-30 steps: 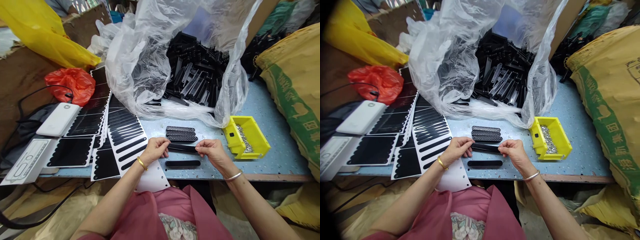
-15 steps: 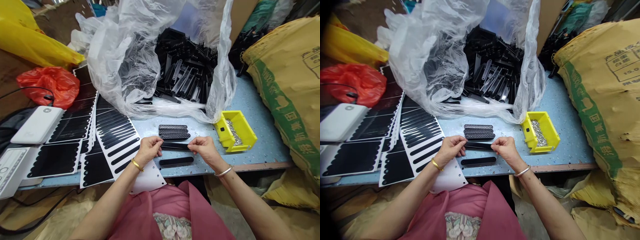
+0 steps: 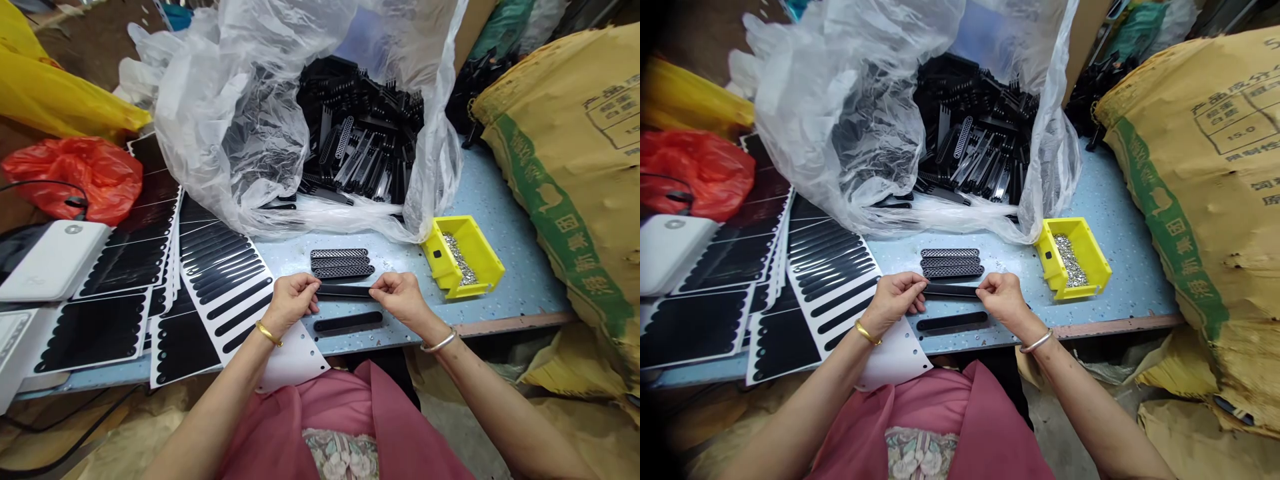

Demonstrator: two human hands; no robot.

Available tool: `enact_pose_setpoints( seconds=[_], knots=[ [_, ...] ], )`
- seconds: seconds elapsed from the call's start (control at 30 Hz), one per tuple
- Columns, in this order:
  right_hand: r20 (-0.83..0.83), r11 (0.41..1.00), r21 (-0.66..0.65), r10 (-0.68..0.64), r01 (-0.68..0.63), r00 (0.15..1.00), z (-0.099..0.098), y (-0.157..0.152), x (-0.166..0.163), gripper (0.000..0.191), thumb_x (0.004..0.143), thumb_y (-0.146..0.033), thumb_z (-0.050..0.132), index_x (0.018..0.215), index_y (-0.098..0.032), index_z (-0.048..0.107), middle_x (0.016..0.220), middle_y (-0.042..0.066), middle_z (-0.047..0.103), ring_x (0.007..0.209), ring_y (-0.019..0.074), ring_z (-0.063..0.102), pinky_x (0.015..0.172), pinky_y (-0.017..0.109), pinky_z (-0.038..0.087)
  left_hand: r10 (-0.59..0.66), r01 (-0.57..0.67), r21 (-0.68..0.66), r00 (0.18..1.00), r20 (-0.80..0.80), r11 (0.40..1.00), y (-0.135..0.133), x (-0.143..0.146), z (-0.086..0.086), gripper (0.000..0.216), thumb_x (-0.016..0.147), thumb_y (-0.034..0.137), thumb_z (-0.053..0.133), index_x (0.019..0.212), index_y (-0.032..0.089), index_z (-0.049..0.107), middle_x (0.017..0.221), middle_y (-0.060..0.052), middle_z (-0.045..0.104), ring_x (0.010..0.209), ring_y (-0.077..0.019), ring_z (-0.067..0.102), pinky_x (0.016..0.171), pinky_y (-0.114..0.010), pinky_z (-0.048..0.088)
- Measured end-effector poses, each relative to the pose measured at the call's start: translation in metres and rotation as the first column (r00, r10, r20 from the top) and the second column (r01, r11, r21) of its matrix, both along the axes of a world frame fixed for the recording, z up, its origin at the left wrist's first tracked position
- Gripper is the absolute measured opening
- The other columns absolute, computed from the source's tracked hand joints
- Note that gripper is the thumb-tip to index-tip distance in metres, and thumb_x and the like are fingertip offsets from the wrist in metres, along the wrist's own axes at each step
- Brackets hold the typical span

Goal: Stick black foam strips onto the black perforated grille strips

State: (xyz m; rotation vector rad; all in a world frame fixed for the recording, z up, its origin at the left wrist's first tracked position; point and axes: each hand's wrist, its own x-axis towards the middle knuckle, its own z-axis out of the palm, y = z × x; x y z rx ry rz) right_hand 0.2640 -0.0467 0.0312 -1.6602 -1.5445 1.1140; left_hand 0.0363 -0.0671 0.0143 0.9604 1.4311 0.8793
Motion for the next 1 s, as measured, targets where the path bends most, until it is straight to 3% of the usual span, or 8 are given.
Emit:
enact_pose_setpoints(
  seconds=[0.13, 0.47, 0.57, 0.77, 1.0],
  knots=[
    [0.023, 0.999, -0.02, -0.044, 0.044, 0.999, 0.0005, -0.0013, -0.0018, 0.008, 0.057, -0.021, 0.065, 0.049, -0.019, 0.062, 0.047, 0.001, 0.06, 0.042, 0.0111, 0.047, 0.042, 0.024, 0.034, 0.006, -0.006, -0.01, 1.0, 0.005, 1.0, 0.0003, 0.0005, 0.0007, 0.017, 0.076, 0.028, 0.065, 0.082, 0.012, 0.066, 0.047, 0.003, 0.059, 0.039, -0.0115, 0.061, 0.034, -0.015, 0.043],
    [-0.223, 0.987, -0.15, -0.088, 0.055, 0.971, 0.0065, -0.0031, 0.0023, 0.016, 0.054, -0.027, 0.073, 0.063, -0.016, 0.065, 0.051, -0.001, 0.059, 0.042, 0.0104, 0.048, 0.039, 0.024, 0.04, 0.025, -0.025, -0.018, 1.0, -0.01, 1.0, -0.0005, 0.0011, 0.0008, 0.017, 0.075, 0.029, 0.065, 0.081, 0.012, 0.066, 0.047, 0.002, 0.059, 0.039, -0.0115, 0.061, 0.035, -0.015, 0.045],
    [-0.227, 0.986, -0.154, -0.093, 0.059, 0.97, 0.004, -0.0037, 0.0026, 0.018, 0.055, -0.027, 0.073, 0.064, -0.016, 0.063, 0.049, -0.002, 0.057, 0.041, 0.0098, 0.047, 0.039, 0.023, 0.039, 0.02, -0.02, -0.008, 1.0, -0.013, 1.0, -0.0004, 0.0009, 0.0002, 0.017, 0.077, 0.028, 0.063, 0.081, 0.012, 0.066, 0.048, 0.002, 0.059, 0.039, -0.0115, 0.061, 0.035, -0.015, 0.045],
    [-0.202, 0.991, -0.123, -0.073, 0.048, 0.977, -0.0003, -0.0028, 0.0033, 0.037, 0.055, -0.026, 0.073, 0.088, -0.013, 0.062, 0.044, -0.008, 0.054, 0.038, 0.0089, 0.044, 0.042, 0.023, 0.035, 0.019, -0.019, -0.014, 1.0, -0.019, 1.0, 0.0001, 0.0013, 0.0, 0.017, 0.076, 0.028, 0.063, 0.081, 0.012, 0.066, 0.047, 0.002, 0.059, 0.039, -0.0116, 0.061, 0.035, -0.015, 0.044],
    [-0.151, 0.991, -0.125, -0.057, 0.038, 0.987, -0.0016, -0.0012, 0.0031, 0.033, 0.055, -0.027, 0.07, 0.084, -0.013, 0.062, 0.044, -0.008, 0.051, 0.04, 0.0087, 0.044, 0.044, 0.024, 0.033, 0.014, -0.014, -0.004, 1.0, -0.024, 1.0, 0.0002, 0.0018, 0.0011, 0.019, 0.076, 0.029, 0.062, 0.081, 0.012, 0.066, 0.048, 0.002, 0.059, 0.039, -0.0117, 0.061, 0.035, -0.016, 0.044]
  ],
)
